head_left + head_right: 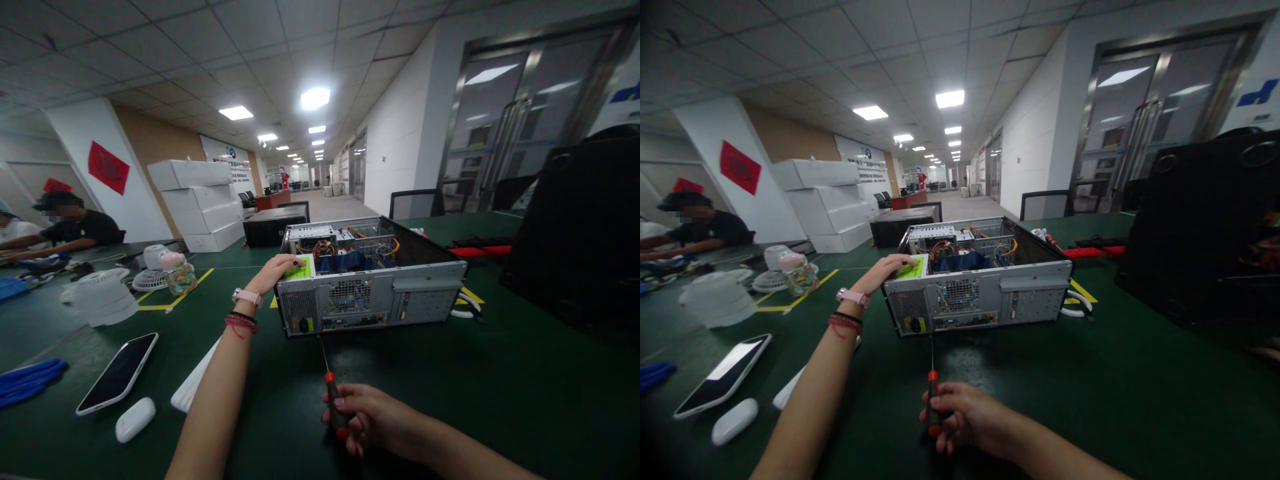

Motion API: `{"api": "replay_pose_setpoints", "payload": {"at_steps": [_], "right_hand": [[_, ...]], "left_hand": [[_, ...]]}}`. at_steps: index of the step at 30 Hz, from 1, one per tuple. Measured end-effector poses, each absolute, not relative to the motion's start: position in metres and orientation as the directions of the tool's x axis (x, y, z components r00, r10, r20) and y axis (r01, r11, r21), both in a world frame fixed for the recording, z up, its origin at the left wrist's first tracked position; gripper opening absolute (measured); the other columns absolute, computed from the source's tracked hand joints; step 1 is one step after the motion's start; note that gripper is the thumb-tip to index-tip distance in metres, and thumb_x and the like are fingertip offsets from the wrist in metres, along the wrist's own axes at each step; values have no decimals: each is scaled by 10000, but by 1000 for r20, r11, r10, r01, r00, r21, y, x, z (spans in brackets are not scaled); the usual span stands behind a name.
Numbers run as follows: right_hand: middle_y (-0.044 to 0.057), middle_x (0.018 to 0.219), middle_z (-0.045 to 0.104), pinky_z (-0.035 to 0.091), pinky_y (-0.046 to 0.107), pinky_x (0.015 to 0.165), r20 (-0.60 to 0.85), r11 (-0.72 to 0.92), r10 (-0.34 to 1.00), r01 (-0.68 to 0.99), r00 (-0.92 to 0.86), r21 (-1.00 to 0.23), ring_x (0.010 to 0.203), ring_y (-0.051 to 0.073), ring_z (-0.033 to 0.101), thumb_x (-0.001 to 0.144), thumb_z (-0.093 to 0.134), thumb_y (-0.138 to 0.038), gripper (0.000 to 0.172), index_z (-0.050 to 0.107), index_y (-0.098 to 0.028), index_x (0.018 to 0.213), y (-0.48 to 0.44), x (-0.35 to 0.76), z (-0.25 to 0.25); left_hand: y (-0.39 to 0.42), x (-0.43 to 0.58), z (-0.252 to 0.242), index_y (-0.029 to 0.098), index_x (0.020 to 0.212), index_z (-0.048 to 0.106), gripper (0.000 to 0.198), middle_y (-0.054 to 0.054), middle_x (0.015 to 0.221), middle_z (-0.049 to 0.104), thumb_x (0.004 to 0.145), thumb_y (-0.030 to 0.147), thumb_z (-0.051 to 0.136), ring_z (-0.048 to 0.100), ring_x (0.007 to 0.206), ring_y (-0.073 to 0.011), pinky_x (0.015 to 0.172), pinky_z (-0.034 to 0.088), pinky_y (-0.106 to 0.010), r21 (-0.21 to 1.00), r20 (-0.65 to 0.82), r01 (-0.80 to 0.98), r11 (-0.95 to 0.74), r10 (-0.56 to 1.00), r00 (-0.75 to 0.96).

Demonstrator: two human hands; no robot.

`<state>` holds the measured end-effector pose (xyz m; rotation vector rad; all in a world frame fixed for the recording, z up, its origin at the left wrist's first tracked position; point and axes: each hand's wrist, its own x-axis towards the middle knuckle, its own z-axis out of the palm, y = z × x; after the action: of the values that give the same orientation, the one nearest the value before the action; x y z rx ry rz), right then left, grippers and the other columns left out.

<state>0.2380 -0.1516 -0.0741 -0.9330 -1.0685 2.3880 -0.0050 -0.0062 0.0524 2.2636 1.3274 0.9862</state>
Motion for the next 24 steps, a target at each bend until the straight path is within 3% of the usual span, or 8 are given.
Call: {"api": "replay_pose_setpoints", "payload": {"at_steps": [7,16,24], "right_hand": [[64,763,686,375,182,460,-413,-616,587,-53,-696,-786,436,51,539,668,716,-369,444,460,-148,955,-152,237,-74],[-51,646,582,251,172,407,-429,-573,629,-13,-649,-820,380,11,412,615,736,-427,493,418,-193,912,-152,236,-75],[-65,684,526,273,183,425,-431,-531,652,31,-624,-847,397,0,366,602,730,-453,510,451,-183,933,-154,236,-71]], "left_hand": [[-9,-4,55,164,966,693,405,-53,1198,615,796,338,369,481,1178,-235,1073,285,-354,598,387,629,-498,866,317],[-7,-4,53,170,952,691,394,-52,1191,614,791,345,377,473,1183,-239,1080,271,-362,609,387,617,-498,866,317],[-6,-5,52,160,955,684,396,-64,1184,612,788,335,372,479,1177,-237,1081,268,-365,605,392,615,-505,862,323]]}}
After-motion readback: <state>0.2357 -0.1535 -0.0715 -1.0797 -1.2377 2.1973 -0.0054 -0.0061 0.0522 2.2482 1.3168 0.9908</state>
